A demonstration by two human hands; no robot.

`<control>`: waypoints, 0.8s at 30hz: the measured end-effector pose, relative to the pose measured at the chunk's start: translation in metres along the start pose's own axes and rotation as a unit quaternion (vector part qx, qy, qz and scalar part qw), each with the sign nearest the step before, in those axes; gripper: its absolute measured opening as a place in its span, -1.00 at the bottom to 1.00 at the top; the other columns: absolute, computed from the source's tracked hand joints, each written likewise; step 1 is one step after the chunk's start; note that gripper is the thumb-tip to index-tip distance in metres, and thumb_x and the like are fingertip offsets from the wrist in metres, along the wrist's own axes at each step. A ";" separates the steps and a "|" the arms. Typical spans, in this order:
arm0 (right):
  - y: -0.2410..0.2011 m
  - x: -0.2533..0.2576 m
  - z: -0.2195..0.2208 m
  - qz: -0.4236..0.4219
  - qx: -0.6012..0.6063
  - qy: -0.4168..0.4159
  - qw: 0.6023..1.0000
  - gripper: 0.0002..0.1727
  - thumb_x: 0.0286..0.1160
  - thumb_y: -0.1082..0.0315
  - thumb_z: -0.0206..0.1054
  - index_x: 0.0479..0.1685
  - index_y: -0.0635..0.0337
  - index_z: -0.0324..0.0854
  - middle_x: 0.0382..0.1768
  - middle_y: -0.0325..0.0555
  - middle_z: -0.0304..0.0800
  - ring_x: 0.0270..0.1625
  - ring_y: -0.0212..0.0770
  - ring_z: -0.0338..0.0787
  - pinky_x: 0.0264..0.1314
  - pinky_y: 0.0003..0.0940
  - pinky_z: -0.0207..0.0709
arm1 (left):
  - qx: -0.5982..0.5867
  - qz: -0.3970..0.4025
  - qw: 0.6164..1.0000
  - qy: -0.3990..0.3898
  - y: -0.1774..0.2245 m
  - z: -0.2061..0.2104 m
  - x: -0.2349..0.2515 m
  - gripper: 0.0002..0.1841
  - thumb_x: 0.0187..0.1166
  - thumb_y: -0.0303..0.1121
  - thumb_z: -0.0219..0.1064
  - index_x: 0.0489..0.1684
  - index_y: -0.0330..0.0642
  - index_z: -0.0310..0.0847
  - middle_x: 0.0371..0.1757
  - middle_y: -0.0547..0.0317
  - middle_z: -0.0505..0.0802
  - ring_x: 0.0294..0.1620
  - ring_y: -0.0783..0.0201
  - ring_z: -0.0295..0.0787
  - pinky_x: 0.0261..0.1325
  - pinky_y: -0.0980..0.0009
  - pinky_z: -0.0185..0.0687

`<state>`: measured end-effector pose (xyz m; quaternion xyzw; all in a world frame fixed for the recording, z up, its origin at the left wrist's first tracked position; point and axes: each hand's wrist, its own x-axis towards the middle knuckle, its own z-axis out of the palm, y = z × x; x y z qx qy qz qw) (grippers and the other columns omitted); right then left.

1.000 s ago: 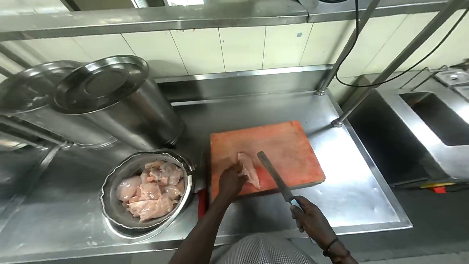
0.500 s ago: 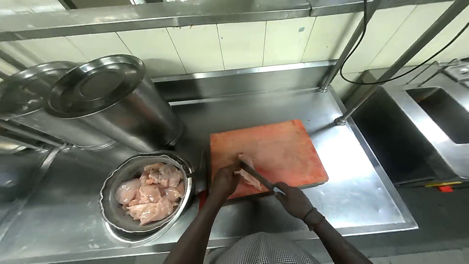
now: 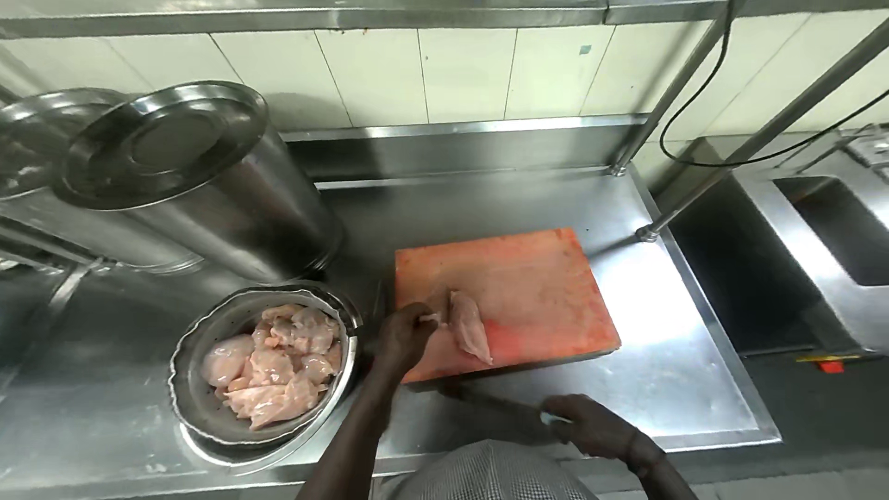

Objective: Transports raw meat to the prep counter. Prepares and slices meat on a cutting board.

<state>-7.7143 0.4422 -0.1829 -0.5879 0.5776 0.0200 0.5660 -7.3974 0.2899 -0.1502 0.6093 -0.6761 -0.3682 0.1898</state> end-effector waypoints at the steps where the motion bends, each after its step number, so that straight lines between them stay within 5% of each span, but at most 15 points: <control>1: 0.014 -0.015 0.003 0.014 0.046 0.000 0.999 -0.62 0.74 0.19 0.20 0.38 0.17 0.62 -0.19 0.04 0.78 -0.40 -0.11 0.70 -0.28 -0.10 0.62 | -0.018 0.001 1.000 0.013 0.001 -0.003 -0.001 -0.87 0.59 -0.38 0.47 -0.05 -0.21 0.80 -0.24 -0.01 0.86 -0.28 0.09 0.82 -0.08 -0.02 0.79; 5: 0.057 -0.060 0.012 0.025 0.232 0.143 0.962 -0.63 0.68 0.24 0.24 0.37 0.14 0.59 -0.36 -0.17 0.72 -0.61 -0.31 0.59 -0.58 -0.38 0.54 | -0.144 0.028 0.989 0.018 0.044 -0.006 -0.005 -0.93 0.52 -0.51 0.51 -0.16 -0.24 0.78 -0.32 0.06 0.83 -0.40 0.22 0.73 -0.29 0.25 0.72; 10: 0.053 -0.063 0.011 0.017 0.350 0.382 0.855 -0.69 0.74 0.39 0.13 0.31 0.29 0.57 -0.45 -0.14 0.69 -0.65 -0.30 0.59 -0.63 -0.40 0.55 | -0.325 0.138 0.934 -0.055 0.125 0.019 0.025 -0.88 0.49 -0.60 0.45 -0.10 -0.35 0.74 -0.22 0.06 0.84 -0.27 0.28 0.81 -0.12 0.32 0.84; 12: 0.046 -0.060 0.008 0.013 0.379 0.427 0.821 -0.72 0.76 0.42 0.12 0.29 0.30 0.58 -0.45 -0.09 0.69 -0.66 -0.26 0.60 -0.63 -0.38 0.57 | -0.177 0.165 0.963 -0.118 0.137 0.036 0.052 -0.70 0.51 -0.45 0.51 0.16 -0.37 0.74 0.03 -0.09 0.86 0.03 0.13 0.84 0.21 0.16 0.79; 14: 0.040 -0.060 0.008 0.004 0.389 0.445 0.807 -0.72 0.75 0.44 0.12 0.28 0.29 0.59 -0.46 -0.07 0.69 -0.65 -0.24 0.61 -0.63 -0.37 0.58 | 0.054 0.150 0.970 -0.185 0.133 0.047 0.073 -0.40 0.58 -0.16 0.49 0.54 -0.33 0.56 0.45 -0.27 0.71 0.51 -0.15 0.63 0.60 -0.13 0.47; 19: 0.049 -0.067 0.025 0.007 0.402 0.461 0.791 -0.73 0.74 0.45 0.12 0.26 0.30 0.59 -0.47 -0.08 0.69 -0.68 -0.26 0.59 -0.67 -0.39 0.55 | 0.253 0.020 0.958 -0.133 0.066 0.046 0.089 -0.46 0.66 -0.02 0.35 0.39 -0.30 0.65 0.46 -0.32 0.67 0.58 -0.31 0.50 0.52 -0.28 0.46; 24: 0.052 -0.059 0.040 0.026 0.398 0.437 0.806 -0.73 0.74 0.43 0.14 0.26 0.30 0.59 -0.46 -0.08 0.70 -0.68 -0.25 0.61 -0.67 -0.37 0.58 | 0.139 -0.040 0.981 -0.131 0.026 0.046 0.081 -0.50 0.39 -0.09 0.61 0.19 -0.24 0.77 0.25 -0.26 0.79 0.35 -0.26 0.68 0.38 -0.30 0.55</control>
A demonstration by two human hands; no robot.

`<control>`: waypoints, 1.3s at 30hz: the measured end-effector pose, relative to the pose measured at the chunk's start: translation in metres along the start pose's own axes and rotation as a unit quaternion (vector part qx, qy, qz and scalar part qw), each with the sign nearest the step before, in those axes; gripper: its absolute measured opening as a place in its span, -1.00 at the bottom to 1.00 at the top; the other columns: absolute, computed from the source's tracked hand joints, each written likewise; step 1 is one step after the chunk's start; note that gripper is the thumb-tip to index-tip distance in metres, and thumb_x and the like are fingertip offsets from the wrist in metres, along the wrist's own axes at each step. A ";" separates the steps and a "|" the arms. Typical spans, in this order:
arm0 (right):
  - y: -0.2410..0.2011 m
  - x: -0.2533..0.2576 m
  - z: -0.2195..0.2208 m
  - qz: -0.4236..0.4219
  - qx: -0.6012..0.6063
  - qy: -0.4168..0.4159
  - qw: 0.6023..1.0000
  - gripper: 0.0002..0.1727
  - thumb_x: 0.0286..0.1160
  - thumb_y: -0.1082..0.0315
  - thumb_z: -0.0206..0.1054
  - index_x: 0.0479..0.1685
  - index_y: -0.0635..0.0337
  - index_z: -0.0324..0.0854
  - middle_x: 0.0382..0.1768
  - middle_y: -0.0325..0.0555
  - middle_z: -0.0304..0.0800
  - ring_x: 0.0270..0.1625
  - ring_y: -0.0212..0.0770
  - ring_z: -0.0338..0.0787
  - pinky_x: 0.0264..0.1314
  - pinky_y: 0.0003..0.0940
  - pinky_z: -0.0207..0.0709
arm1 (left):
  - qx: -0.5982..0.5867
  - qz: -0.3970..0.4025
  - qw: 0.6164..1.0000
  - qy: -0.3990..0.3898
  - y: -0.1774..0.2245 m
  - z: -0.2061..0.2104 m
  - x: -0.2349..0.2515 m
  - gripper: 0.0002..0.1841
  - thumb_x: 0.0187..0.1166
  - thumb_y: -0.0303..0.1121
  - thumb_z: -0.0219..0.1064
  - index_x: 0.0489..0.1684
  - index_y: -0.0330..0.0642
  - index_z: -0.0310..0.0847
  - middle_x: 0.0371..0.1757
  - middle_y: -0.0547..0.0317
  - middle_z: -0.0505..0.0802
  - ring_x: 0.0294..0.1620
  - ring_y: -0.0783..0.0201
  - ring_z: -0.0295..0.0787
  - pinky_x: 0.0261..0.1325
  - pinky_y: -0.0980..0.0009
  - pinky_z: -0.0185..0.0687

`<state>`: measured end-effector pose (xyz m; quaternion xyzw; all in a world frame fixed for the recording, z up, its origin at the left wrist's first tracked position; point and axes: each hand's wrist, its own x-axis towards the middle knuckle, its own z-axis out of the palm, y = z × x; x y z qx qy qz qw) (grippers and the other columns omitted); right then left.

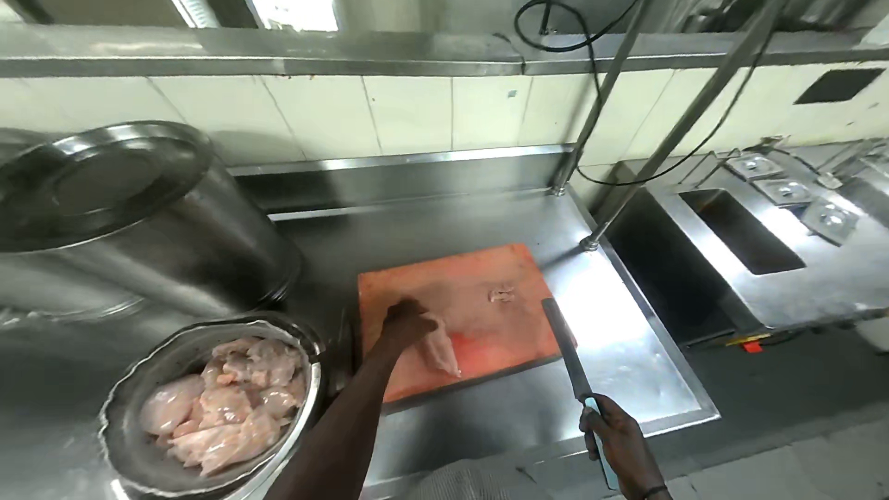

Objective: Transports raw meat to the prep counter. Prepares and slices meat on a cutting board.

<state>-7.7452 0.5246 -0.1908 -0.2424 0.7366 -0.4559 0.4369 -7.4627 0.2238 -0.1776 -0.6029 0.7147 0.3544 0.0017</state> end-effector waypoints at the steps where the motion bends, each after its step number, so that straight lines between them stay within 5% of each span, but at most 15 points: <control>1: -0.001 0.001 0.005 0.001 -0.003 -0.010 1.000 -0.73 0.74 0.43 0.14 0.26 0.29 0.59 -0.46 -0.07 0.70 -0.67 -0.24 0.61 -0.66 -0.37 0.58 | -0.021 0.017 1.000 0.004 -0.001 0.003 -0.003 -0.53 0.35 -0.16 0.64 0.14 -0.27 0.76 0.21 -0.28 0.79 0.32 -0.27 0.68 0.37 -0.31 0.55; 8: -0.025 0.004 0.034 -0.014 -0.009 -0.065 0.998 -0.74 0.73 0.40 0.15 0.25 0.28 0.57 -0.44 -0.05 0.70 -0.63 -0.20 0.66 -0.60 -0.34 0.64 | -0.248 0.085 0.965 0.002 0.024 -0.014 -0.046 -0.65 0.33 -0.42 0.60 -0.03 -0.38 0.62 -0.21 -0.19 0.76 -0.25 -0.05 0.73 -0.15 -0.05 0.70; 11: -0.031 0.005 0.043 -0.025 -0.030 -0.092 0.995 -0.71 0.72 0.36 0.15 0.28 0.27 0.54 -0.34 -0.03 0.74 -0.56 -0.17 0.73 -0.50 -0.28 0.72 | -0.334 0.080 0.939 0.019 0.030 -0.030 -0.058 -0.68 0.36 -0.49 0.59 -0.03 -0.39 0.60 -0.22 -0.15 0.74 -0.30 0.04 0.72 -0.18 0.08 0.73; 14: -0.038 0.006 0.058 -0.025 -0.079 -0.132 0.988 -0.70 0.78 0.34 0.12 0.37 0.23 0.38 -0.15 -0.02 0.79 -0.53 -0.16 0.79 -0.46 -0.26 0.78 | -0.324 0.068 0.942 0.057 0.005 -0.025 -0.041 -0.58 0.43 -0.41 0.59 0.18 -0.41 0.60 -0.03 -0.22 0.77 -0.08 -0.03 0.77 0.06 -0.02 0.76; 16: -0.039 0.009 0.072 -0.035 -0.132 -0.149 0.979 -0.66 0.80 0.31 0.08 0.43 0.21 0.32 -0.24 -0.08 0.77 -0.58 -0.20 0.74 -0.51 -0.28 0.74 | -0.247 0.037 0.964 0.090 -0.015 -0.015 -0.031 -0.50 0.53 -0.28 0.53 0.37 -0.34 0.58 0.22 -0.22 0.79 0.22 -0.10 0.76 0.33 -0.12 0.66; 19: -0.045 0.020 0.095 -0.067 -0.300 -0.164 0.937 -0.57 0.80 0.15 0.11 0.50 0.15 0.40 -0.30 -0.05 0.73 -0.46 -0.11 0.75 -0.33 -0.11 0.72 | -0.158 0.042 0.974 0.156 -0.039 0.012 -0.023 -0.58 0.63 -0.26 0.43 0.36 -0.31 0.65 0.36 -0.22 0.77 0.44 -0.14 0.68 0.55 -0.14 0.52; 23: -0.070 0.025 0.135 -0.082 -0.479 -0.170 0.858 -0.53 0.83 0.06 0.08 0.56 0.08 0.44 -0.07 0.12 0.83 0.00 0.13 0.85 0.17 0.13 0.65 | -0.116 0.133 0.947 0.268 -0.054 0.043 -0.011 -0.67 0.58 -0.30 0.44 0.20 -0.31 0.76 0.23 -0.22 0.82 0.39 -0.20 0.69 0.54 -0.18 0.47; 32: -0.087 0.027 0.174 -0.053 -0.612 -0.166 0.772 -0.57 0.86 0.11 -0.04 0.54 0.07 0.34 0.00 0.09 0.82 0.13 0.11 0.86 0.18 0.05 0.67 | -0.049 0.103 0.953 0.282 -0.050 0.056 -0.005 -0.63 0.58 0.00 0.38 0.23 0.09 0.79 0.33 0.10 0.78 0.45 -0.04 0.60 0.49 -0.17 0.41; 39: -0.105 0.056 0.223 -0.074 -0.614 -0.156 0.770 -0.56 0.79 0.20 0.05 0.55 0.14 0.30 0.03 0.16 0.82 0.12 0.18 0.86 0.12 0.13 0.70 | -0.036 0.102 0.957 0.268 -0.049 0.056 -0.004 -0.66 0.59 -0.02 0.34 0.20 0.13 0.80 0.36 0.13 0.76 0.46 -0.02 0.57 0.48 -0.12 0.39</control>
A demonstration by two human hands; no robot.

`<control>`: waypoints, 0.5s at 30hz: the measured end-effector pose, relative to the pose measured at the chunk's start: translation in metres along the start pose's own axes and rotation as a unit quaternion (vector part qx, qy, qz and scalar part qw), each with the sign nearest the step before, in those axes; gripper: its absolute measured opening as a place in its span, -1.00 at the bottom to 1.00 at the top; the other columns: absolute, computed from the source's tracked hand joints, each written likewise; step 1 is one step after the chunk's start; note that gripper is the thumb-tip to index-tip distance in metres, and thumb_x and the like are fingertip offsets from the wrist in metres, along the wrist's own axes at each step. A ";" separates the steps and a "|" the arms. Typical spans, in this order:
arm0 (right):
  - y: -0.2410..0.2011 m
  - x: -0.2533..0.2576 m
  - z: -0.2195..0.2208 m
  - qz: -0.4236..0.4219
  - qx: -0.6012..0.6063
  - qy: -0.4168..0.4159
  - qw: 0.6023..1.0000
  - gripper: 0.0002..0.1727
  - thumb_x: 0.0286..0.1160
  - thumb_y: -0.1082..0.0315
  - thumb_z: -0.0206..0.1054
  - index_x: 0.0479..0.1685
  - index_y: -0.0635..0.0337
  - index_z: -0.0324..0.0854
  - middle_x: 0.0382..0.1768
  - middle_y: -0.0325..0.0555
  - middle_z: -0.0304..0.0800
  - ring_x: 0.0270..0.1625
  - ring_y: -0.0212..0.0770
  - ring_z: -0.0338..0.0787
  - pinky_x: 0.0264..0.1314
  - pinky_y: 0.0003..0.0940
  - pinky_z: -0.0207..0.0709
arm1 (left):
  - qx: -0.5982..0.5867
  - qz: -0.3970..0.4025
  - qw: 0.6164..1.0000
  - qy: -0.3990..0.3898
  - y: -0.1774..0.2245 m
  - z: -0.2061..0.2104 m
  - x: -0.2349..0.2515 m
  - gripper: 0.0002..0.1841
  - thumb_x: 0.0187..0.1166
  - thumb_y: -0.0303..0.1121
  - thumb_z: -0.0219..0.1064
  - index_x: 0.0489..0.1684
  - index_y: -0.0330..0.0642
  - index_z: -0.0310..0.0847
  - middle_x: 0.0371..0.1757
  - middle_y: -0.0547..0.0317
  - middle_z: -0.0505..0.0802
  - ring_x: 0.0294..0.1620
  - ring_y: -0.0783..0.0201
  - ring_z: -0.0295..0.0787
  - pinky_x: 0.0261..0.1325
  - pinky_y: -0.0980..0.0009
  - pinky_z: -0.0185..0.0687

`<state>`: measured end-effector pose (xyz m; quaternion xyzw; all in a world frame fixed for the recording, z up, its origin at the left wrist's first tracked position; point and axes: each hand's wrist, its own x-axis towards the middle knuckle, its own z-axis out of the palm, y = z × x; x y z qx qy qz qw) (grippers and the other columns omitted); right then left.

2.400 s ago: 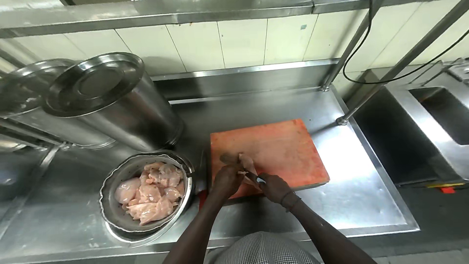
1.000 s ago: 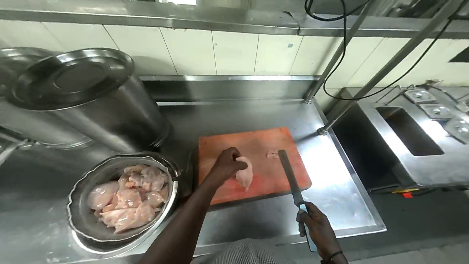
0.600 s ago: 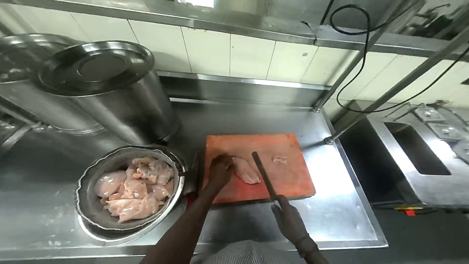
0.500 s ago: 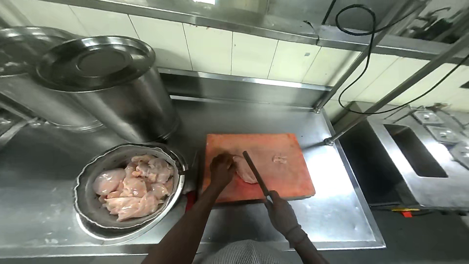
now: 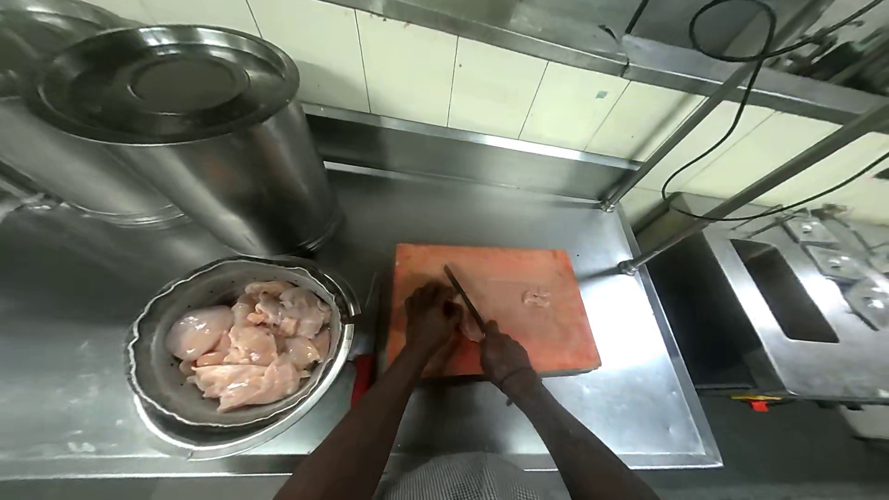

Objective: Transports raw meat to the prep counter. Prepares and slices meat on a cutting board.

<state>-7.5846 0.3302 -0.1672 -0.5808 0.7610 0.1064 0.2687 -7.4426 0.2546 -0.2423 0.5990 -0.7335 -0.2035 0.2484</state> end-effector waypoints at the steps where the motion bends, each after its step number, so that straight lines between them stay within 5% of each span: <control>1: -0.003 0.003 -0.001 0.001 -0.004 0.001 1.000 -0.57 0.79 0.23 0.05 0.54 0.13 0.30 0.03 0.16 0.82 0.12 0.17 0.87 0.11 0.12 0.70 | -0.001 0.006 1.000 0.012 -0.001 0.001 0.000 -0.67 0.57 -0.02 0.36 0.17 0.12 0.81 0.34 0.12 0.78 0.44 -0.02 0.59 0.45 -0.12 0.42; 11: 0.082 -0.098 0.046 0.033 -0.033 -0.044 0.998 -0.46 0.87 0.22 -0.14 0.71 0.25 0.27 0.32 0.28 0.71 0.27 0.23 0.81 0.31 0.10 0.63 | -0.007 0.000 1.000 0.020 -0.003 0.001 0.001 -0.60 0.55 0.01 0.39 0.24 0.04 0.78 0.40 0.00 0.75 0.49 -0.11 0.58 0.47 -0.18 0.44; 15: 0.120 -0.130 0.059 0.066 -0.030 -0.090 0.993 -0.50 0.86 0.20 -0.08 0.65 0.24 0.26 0.28 0.28 0.73 0.26 0.25 0.81 0.27 0.17 0.63 | -0.025 -0.046 0.996 -0.073 0.006 -0.013 0.010 -0.48 0.48 0.00 0.48 0.44 0.10 0.69 0.61 -0.04 0.59 0.65 -0.19 0.39 0.55 -0.28 0.30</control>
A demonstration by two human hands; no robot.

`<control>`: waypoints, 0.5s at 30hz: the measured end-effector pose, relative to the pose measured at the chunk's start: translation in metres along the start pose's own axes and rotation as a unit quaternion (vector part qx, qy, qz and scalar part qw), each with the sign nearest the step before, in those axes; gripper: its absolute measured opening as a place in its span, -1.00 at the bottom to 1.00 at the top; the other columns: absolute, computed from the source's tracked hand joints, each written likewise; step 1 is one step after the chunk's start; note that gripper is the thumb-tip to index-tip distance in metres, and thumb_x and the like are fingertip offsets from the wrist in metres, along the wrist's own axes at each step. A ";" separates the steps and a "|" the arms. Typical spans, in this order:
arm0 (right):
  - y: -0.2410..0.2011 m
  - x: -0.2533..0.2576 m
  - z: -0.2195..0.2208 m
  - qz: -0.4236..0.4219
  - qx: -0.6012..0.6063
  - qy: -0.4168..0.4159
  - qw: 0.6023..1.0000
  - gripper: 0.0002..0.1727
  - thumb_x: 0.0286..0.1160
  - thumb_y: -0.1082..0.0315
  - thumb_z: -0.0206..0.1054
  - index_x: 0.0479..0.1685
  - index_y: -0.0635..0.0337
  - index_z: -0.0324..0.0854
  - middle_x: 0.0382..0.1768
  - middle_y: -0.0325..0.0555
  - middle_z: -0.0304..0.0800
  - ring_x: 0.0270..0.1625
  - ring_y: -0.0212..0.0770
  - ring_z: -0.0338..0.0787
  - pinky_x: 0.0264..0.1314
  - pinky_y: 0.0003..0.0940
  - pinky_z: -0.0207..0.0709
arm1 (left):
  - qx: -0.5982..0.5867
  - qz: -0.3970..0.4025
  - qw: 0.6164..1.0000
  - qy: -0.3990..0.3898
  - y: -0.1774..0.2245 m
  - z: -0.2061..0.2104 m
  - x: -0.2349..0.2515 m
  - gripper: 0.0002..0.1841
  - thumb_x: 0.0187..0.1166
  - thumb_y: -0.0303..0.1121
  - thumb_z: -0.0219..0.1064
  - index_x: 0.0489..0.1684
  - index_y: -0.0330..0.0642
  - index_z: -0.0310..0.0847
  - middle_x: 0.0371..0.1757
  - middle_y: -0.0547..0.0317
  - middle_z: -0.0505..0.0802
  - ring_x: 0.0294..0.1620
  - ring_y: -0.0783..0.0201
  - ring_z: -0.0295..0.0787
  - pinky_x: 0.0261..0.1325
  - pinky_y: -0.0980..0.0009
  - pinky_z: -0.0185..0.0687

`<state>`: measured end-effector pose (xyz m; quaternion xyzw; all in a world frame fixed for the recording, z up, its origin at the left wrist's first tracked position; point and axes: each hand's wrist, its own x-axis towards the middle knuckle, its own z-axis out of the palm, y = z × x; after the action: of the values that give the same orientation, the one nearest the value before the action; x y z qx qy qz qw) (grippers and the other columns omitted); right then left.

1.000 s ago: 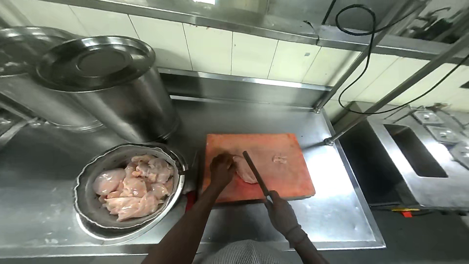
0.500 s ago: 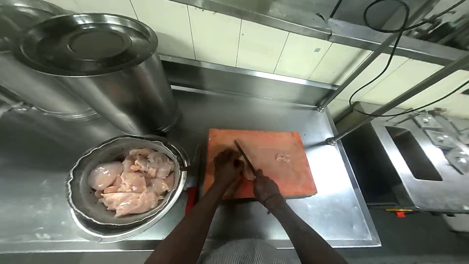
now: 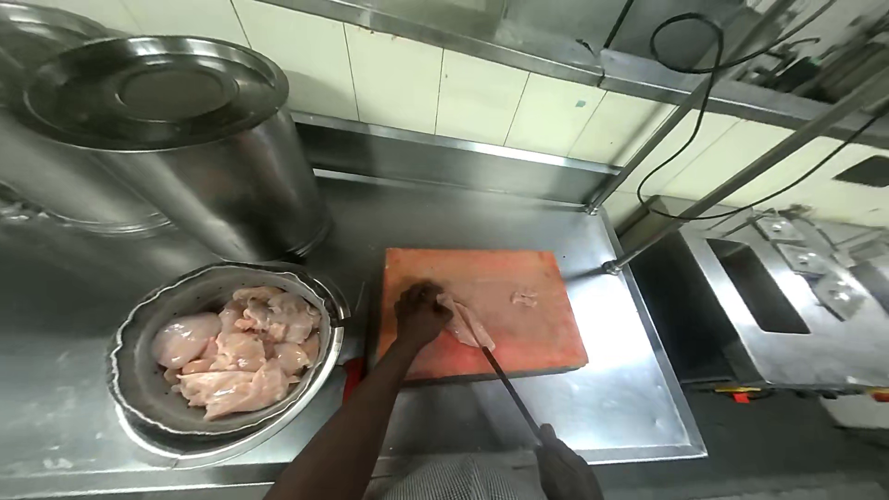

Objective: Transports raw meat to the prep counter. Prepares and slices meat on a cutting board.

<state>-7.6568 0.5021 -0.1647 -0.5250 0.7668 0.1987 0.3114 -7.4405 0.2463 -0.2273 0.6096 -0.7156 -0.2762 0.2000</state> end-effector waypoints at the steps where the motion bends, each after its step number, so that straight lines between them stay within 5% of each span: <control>1: 0.011 0.001 0.008 0.000 0.018 0.008 1.000 -0.51 0.86 0.15 -0.04 0.63 0.19 0.30 0.21 0.25 0.77 0.23 0.24 0.82 0.25 0.17 0.63 | -0.006 -0.010 0.999 -0.030 0.004 -0.007 0.001 -0.50 0.46 -0.04 0.52 0.38 0.06 0.72 0.60 -0.07 0.59 0.66 -0.22 0.36 0.56 -0.31 0.26; 3: 0.026 0.001 0.017 -0.014 0.068 0.041 0.997 -0.51 0.83 0.11 0.04 0.60 0.15 0.38 0.09 0.23 0.83 0.16 0.25 0.85 0.21 0.20 0.64 | -0.023 -0.009 0.997 -0.072 0.011 -0.016 -0.001 -0.55 0.44 -0.17 0.56 0.28 -0.11 0.73 0.47 -0.15 0.68 0.58 -0.26 0.44 0.51 -0.36 0.30; 5: 0.029 0.001 0.022 -0.030 0.132 0.101 0.986 -0.53 0.80 0.14 0.09 0.54 0.17 0.44 -0.07 0.22 0.86 0.02 0.26 0.88 0.12 0.21 0.67 | -0.075 0.018 0.994 -0.083 0.015 -0.019 -0.009 -0.66 0.40 -0.38 0.53 0.11 -0.30 0.69 0.08 -0.21 0.80 0.18 -0.19 0.73 0.25 -0.26 0.61; 7: 0.022 0.005 0.022 -0.046 0.168 0.143 0.974 -0.55 0.78 0.16 0.10 0.51 0.16 0.48 -0.15 0.18 0.86 -0.06 0.23 0.88 0.07 0.18 0.69 | -0.141 0.006 0.987 -0.075 0.020 -0.025 -0.025 -0.70 0.41 -0.48 0.48 0.05 -0.36 0.62 -0.10 -0.21 0.78 -0.07 -0.12 0.78 0.05 -0.16 0.70; 11: -0.008 0.019 0.008 -0.064 0.110 0.087 0.988 -0.52 0.83 0.10 0.00 0.59 0.06 0.43 0.10 0.15 0.83 0.13 0.19 0.86 0.18 0.16 0.66 | -0.184 -0.036 0.982 0.002 0.041 -0.054 -0.055 -0.60 0.35 -0.49 0.54 0.15 -0.24 0.57 -0.17 -0.08 0.81 -0.22 0.00 0.79 -0.13 -0.09 0.72; 13: -0.017 0.032 0.004 -0.056 0.080 0.061 0.993 -0.52 0.85 0.08 -0.05 0.60 0.03 0.41 0.17 0.15 0.81 0.19 0.19 0.84 0.21 0.17 0.64 | -0.167 -0.016 0.986 -0.005 0.058 -0.076 -0.062 -0.56 0.39 -0.48 0.52 0.28 -0.11 0.62 -0.09 0.00 0.85 -0.21 0.05 0.81 -0.11 -0.07 0.75; 15: -0.018 0.042 0.000 -0.037 0.078 0.061 0.994 -0.53 0.85 0.11 -0.05 0.60 0.04 0.38 0.17 0.16 0.80 0.20 0.19 0.83 0.21 0.17 0.64 | -0.161 0.015 0.987 -0.021 0.075 -0.093 -0.067 -0.67 0.46 -0.44 0.49 0.19 -0.07 0.74 -0.08 0.03 0.86 -0.20 0.08 0.80 -0.10 -0.05 0.74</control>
<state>-7.6506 0.4664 -0.1931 -0.5382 0.7777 0.0942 0.3109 -7.4280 0.3055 -0.1049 0.5523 -0.6753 -0.3975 0.2845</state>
